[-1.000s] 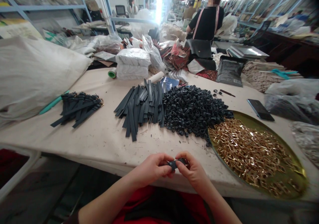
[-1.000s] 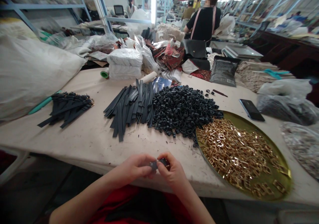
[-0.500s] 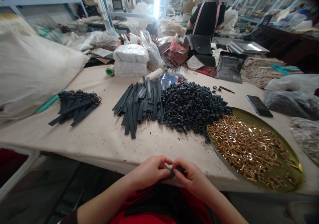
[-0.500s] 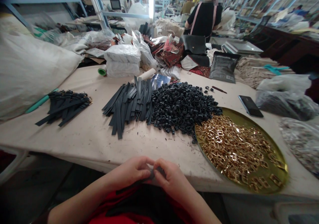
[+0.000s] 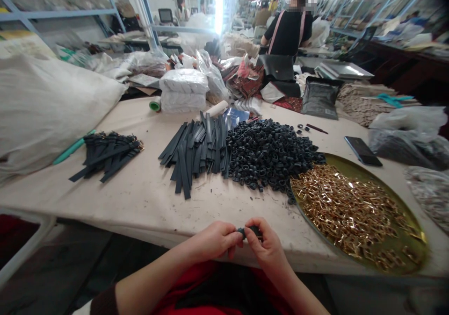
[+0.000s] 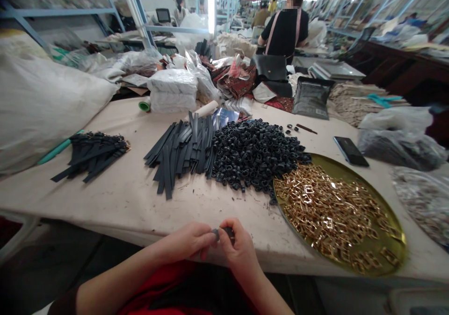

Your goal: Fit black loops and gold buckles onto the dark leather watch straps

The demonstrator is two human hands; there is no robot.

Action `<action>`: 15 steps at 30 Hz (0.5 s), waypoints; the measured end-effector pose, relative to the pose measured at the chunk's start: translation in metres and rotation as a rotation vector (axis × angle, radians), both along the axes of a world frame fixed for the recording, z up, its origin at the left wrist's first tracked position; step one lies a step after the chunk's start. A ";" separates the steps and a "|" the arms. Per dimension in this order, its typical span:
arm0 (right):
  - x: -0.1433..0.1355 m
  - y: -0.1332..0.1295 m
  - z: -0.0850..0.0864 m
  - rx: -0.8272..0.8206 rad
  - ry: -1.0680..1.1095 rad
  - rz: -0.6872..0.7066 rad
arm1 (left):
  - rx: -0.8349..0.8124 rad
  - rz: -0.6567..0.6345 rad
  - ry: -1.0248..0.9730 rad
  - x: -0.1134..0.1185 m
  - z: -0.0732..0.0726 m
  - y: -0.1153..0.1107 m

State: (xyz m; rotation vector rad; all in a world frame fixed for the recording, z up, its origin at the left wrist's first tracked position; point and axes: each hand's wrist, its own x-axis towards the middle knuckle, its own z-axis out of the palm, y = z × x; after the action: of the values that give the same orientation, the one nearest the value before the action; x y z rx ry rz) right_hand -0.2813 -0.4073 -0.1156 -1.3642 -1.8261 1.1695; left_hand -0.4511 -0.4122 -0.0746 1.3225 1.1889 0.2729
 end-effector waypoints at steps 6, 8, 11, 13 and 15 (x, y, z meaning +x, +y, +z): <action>0.006 0.001 0.008 0.012 0.009 0.086 | 0.015 -0.067 -0.023 -0.005 0.004 0.002; 0.006 0.001 0.009 -0.011 0.037 0.108 | 0.043 -0.095 0.026 -0.009 0.007 0.003; 0.005 0.000 0.003 0.029 0.037 0.097 | 0.017 -0.076 0.021 -0.007 0.009 0.003; 0.004 0.000 -0.003 0.103 0.014 0.071 | 0.006 -0.047 -0.016 -0.002 0.008 0.002; 0.004 -0.001 -0.007 0.143 0.005 0.062 | 0.004 -0.021 -0.039 0.003 0.006 0.001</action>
State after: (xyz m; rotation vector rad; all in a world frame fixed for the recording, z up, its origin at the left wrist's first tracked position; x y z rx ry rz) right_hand -0.2772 -0.4082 -0.1230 -1.2313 -1.9222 1.0502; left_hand -0.4478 -0.4117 -0.0689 1.3270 1.1420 0.2849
